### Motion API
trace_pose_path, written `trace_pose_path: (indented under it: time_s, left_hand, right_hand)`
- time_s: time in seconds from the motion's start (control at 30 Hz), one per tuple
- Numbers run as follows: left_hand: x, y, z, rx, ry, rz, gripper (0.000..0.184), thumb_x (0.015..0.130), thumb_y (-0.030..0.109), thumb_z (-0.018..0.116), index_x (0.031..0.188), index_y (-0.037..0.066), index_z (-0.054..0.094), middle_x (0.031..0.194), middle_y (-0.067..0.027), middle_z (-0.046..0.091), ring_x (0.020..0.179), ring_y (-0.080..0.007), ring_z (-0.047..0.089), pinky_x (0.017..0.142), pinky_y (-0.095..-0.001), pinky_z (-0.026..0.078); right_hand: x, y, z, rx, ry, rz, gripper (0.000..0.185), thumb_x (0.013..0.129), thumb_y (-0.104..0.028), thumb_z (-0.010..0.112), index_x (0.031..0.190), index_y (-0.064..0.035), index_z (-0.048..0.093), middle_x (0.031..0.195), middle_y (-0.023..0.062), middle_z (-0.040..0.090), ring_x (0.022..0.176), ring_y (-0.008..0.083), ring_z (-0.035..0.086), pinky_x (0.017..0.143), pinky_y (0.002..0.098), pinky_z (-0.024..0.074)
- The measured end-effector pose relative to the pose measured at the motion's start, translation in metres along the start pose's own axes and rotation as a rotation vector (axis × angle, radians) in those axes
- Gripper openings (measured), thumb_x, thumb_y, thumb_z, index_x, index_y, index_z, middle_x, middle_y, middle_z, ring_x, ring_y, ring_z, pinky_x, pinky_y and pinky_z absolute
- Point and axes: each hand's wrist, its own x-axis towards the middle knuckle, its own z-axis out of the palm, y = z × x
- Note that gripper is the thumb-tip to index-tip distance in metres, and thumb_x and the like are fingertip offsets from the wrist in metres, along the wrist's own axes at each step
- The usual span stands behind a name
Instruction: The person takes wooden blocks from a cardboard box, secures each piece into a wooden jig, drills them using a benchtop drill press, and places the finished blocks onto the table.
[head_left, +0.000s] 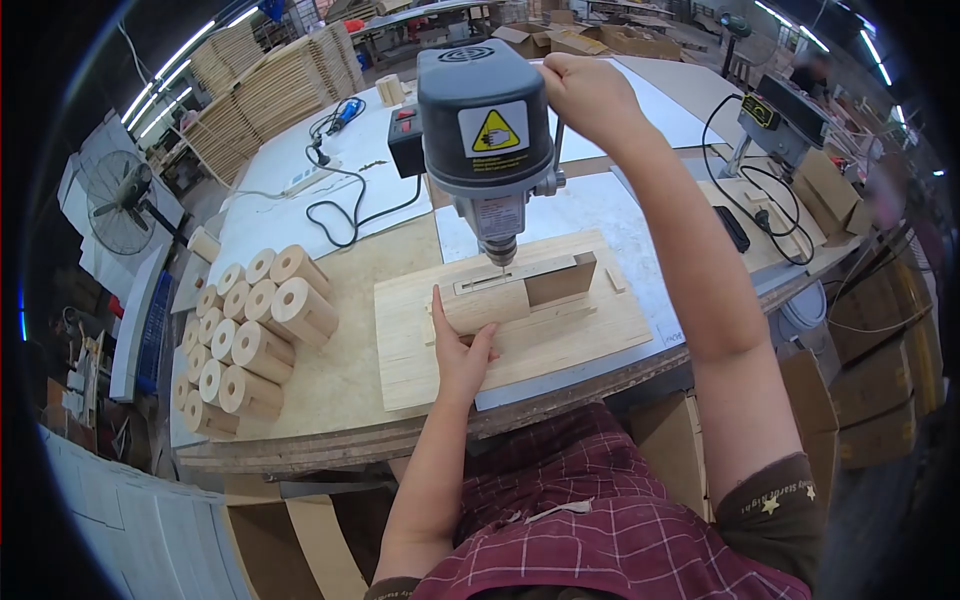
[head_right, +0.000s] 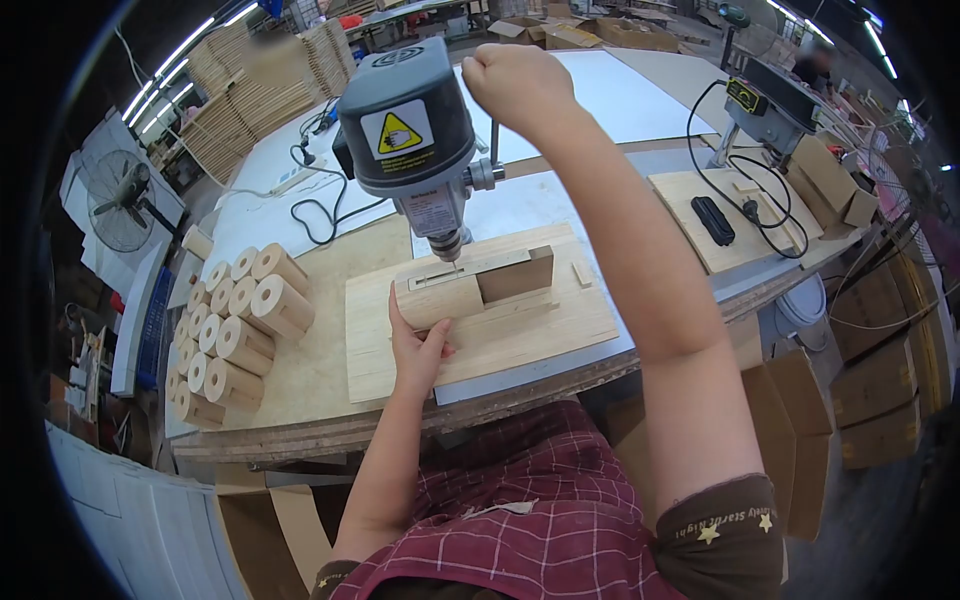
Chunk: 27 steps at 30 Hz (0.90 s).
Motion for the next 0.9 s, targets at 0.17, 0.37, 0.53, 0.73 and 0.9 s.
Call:
trace_pose_path:
  time_s: [0.17, 0.37, 0.53, 0.73, 0.9]
  left_hand:
    - [0.000, -0.002, 0.000, 0.008, 0.009, 0.023, 0.088, 0.075, -0.008, 0.055, 0.138, 0.018, 0.001, 0.105, -0.0173, 0.050, 0.060, -0.0120, 0.052, 0.045, -0.0223, 0.046]
    - [0.001, -0.003, 0.000, 0.002, -0.006, -0.001, 0.088, 0.075, -0.008, 0.055, 0.138, 0.019, 0.001, 0.099, -0.0159, 0.053, 0.058, -0.0112, 0.052, 0.044, -0.0220, 0.046]
    - [0.002, -0.010, -0.002, 0.048, 0.024, 0.027, 0.084, 0.075, -0.004, 0.057, 0.138, 0.018, 0.006, 0.096, -0.0131, 0.053, 0.055, -0.0097, 0.050, 0.041, -0.0213, 0.042]
    - [0.010, -0.039, -0.014, 0.077, 0.081, 0.046, 0.079, 0.079, 0.008, 0.059, 0.138, 0.015, 0.008, 0.105, -0.0162, 0.052, 0.058, -0.0115, 0.050, 0.037, -0.0209, 0.037]
    - [0.008, -0.029, -0.006, 0.114, 0.060, 0.080, 0.072, 0.082, 0.007, 0.055, 0.138, 0.013, 0.010, 0.113, -0.0165, 0.049, 0.061, -0.0110, 0.050, 0.038, -0.0177, 0.034]
  right_hand:
    - [-0.037, -0.017, -0.026, -0.125, 0.083, -0.073, 0.028, 0.081, -0.026, 0.044, 0.069, -0.0062, 0.060, 0.064, 0.0143, 0.058, 0.061, 0.0322, 0.057, 0.056, 0.0416, 0.0458]
    - [-0.116, -0.025, -0.026, 0.026, 0.159, -0.116, 0.019, 0.079, -0.014, 0.054, 0.064, -0.0025, 0.051, 0.057, 0.0144, 0.051, 0.052, 0.0319, 0.052, 0.046, 0.0367, 0.0387]
    - [-0.141, -0.018, 0.005, 0.134, 0.315, -0.096, 0.009, 0.077, -0.006, 0.052, 0.069, -0.0050, 0.052, 0.058, 0.0118, 0.050, 0.052, 0.0289, 0.051, 0.046, 0.0368, 0.0387]
    - [-0.167, -0.015, 0.028, 0.217, 0.437, -0.073, 0.005, 0.073, -0.007, 0.056, 0.074, -0.0052, 0.052, 0.059, 0.0096, 0.044, 0.054, 0.0280, 0.049, 0.046, 0.0386, 0.0377]
    - [-0.184, -0.007, 0.049, 0.292, 0.469, -0.047, 0.007, 0.074, -0.009, 0.055, 0.074, -0.0048, 0.050, 0.063, 0.0086, 0.043, 0.055, 0.0276, 0.048, 0.048, 0.0381, 0.0355]
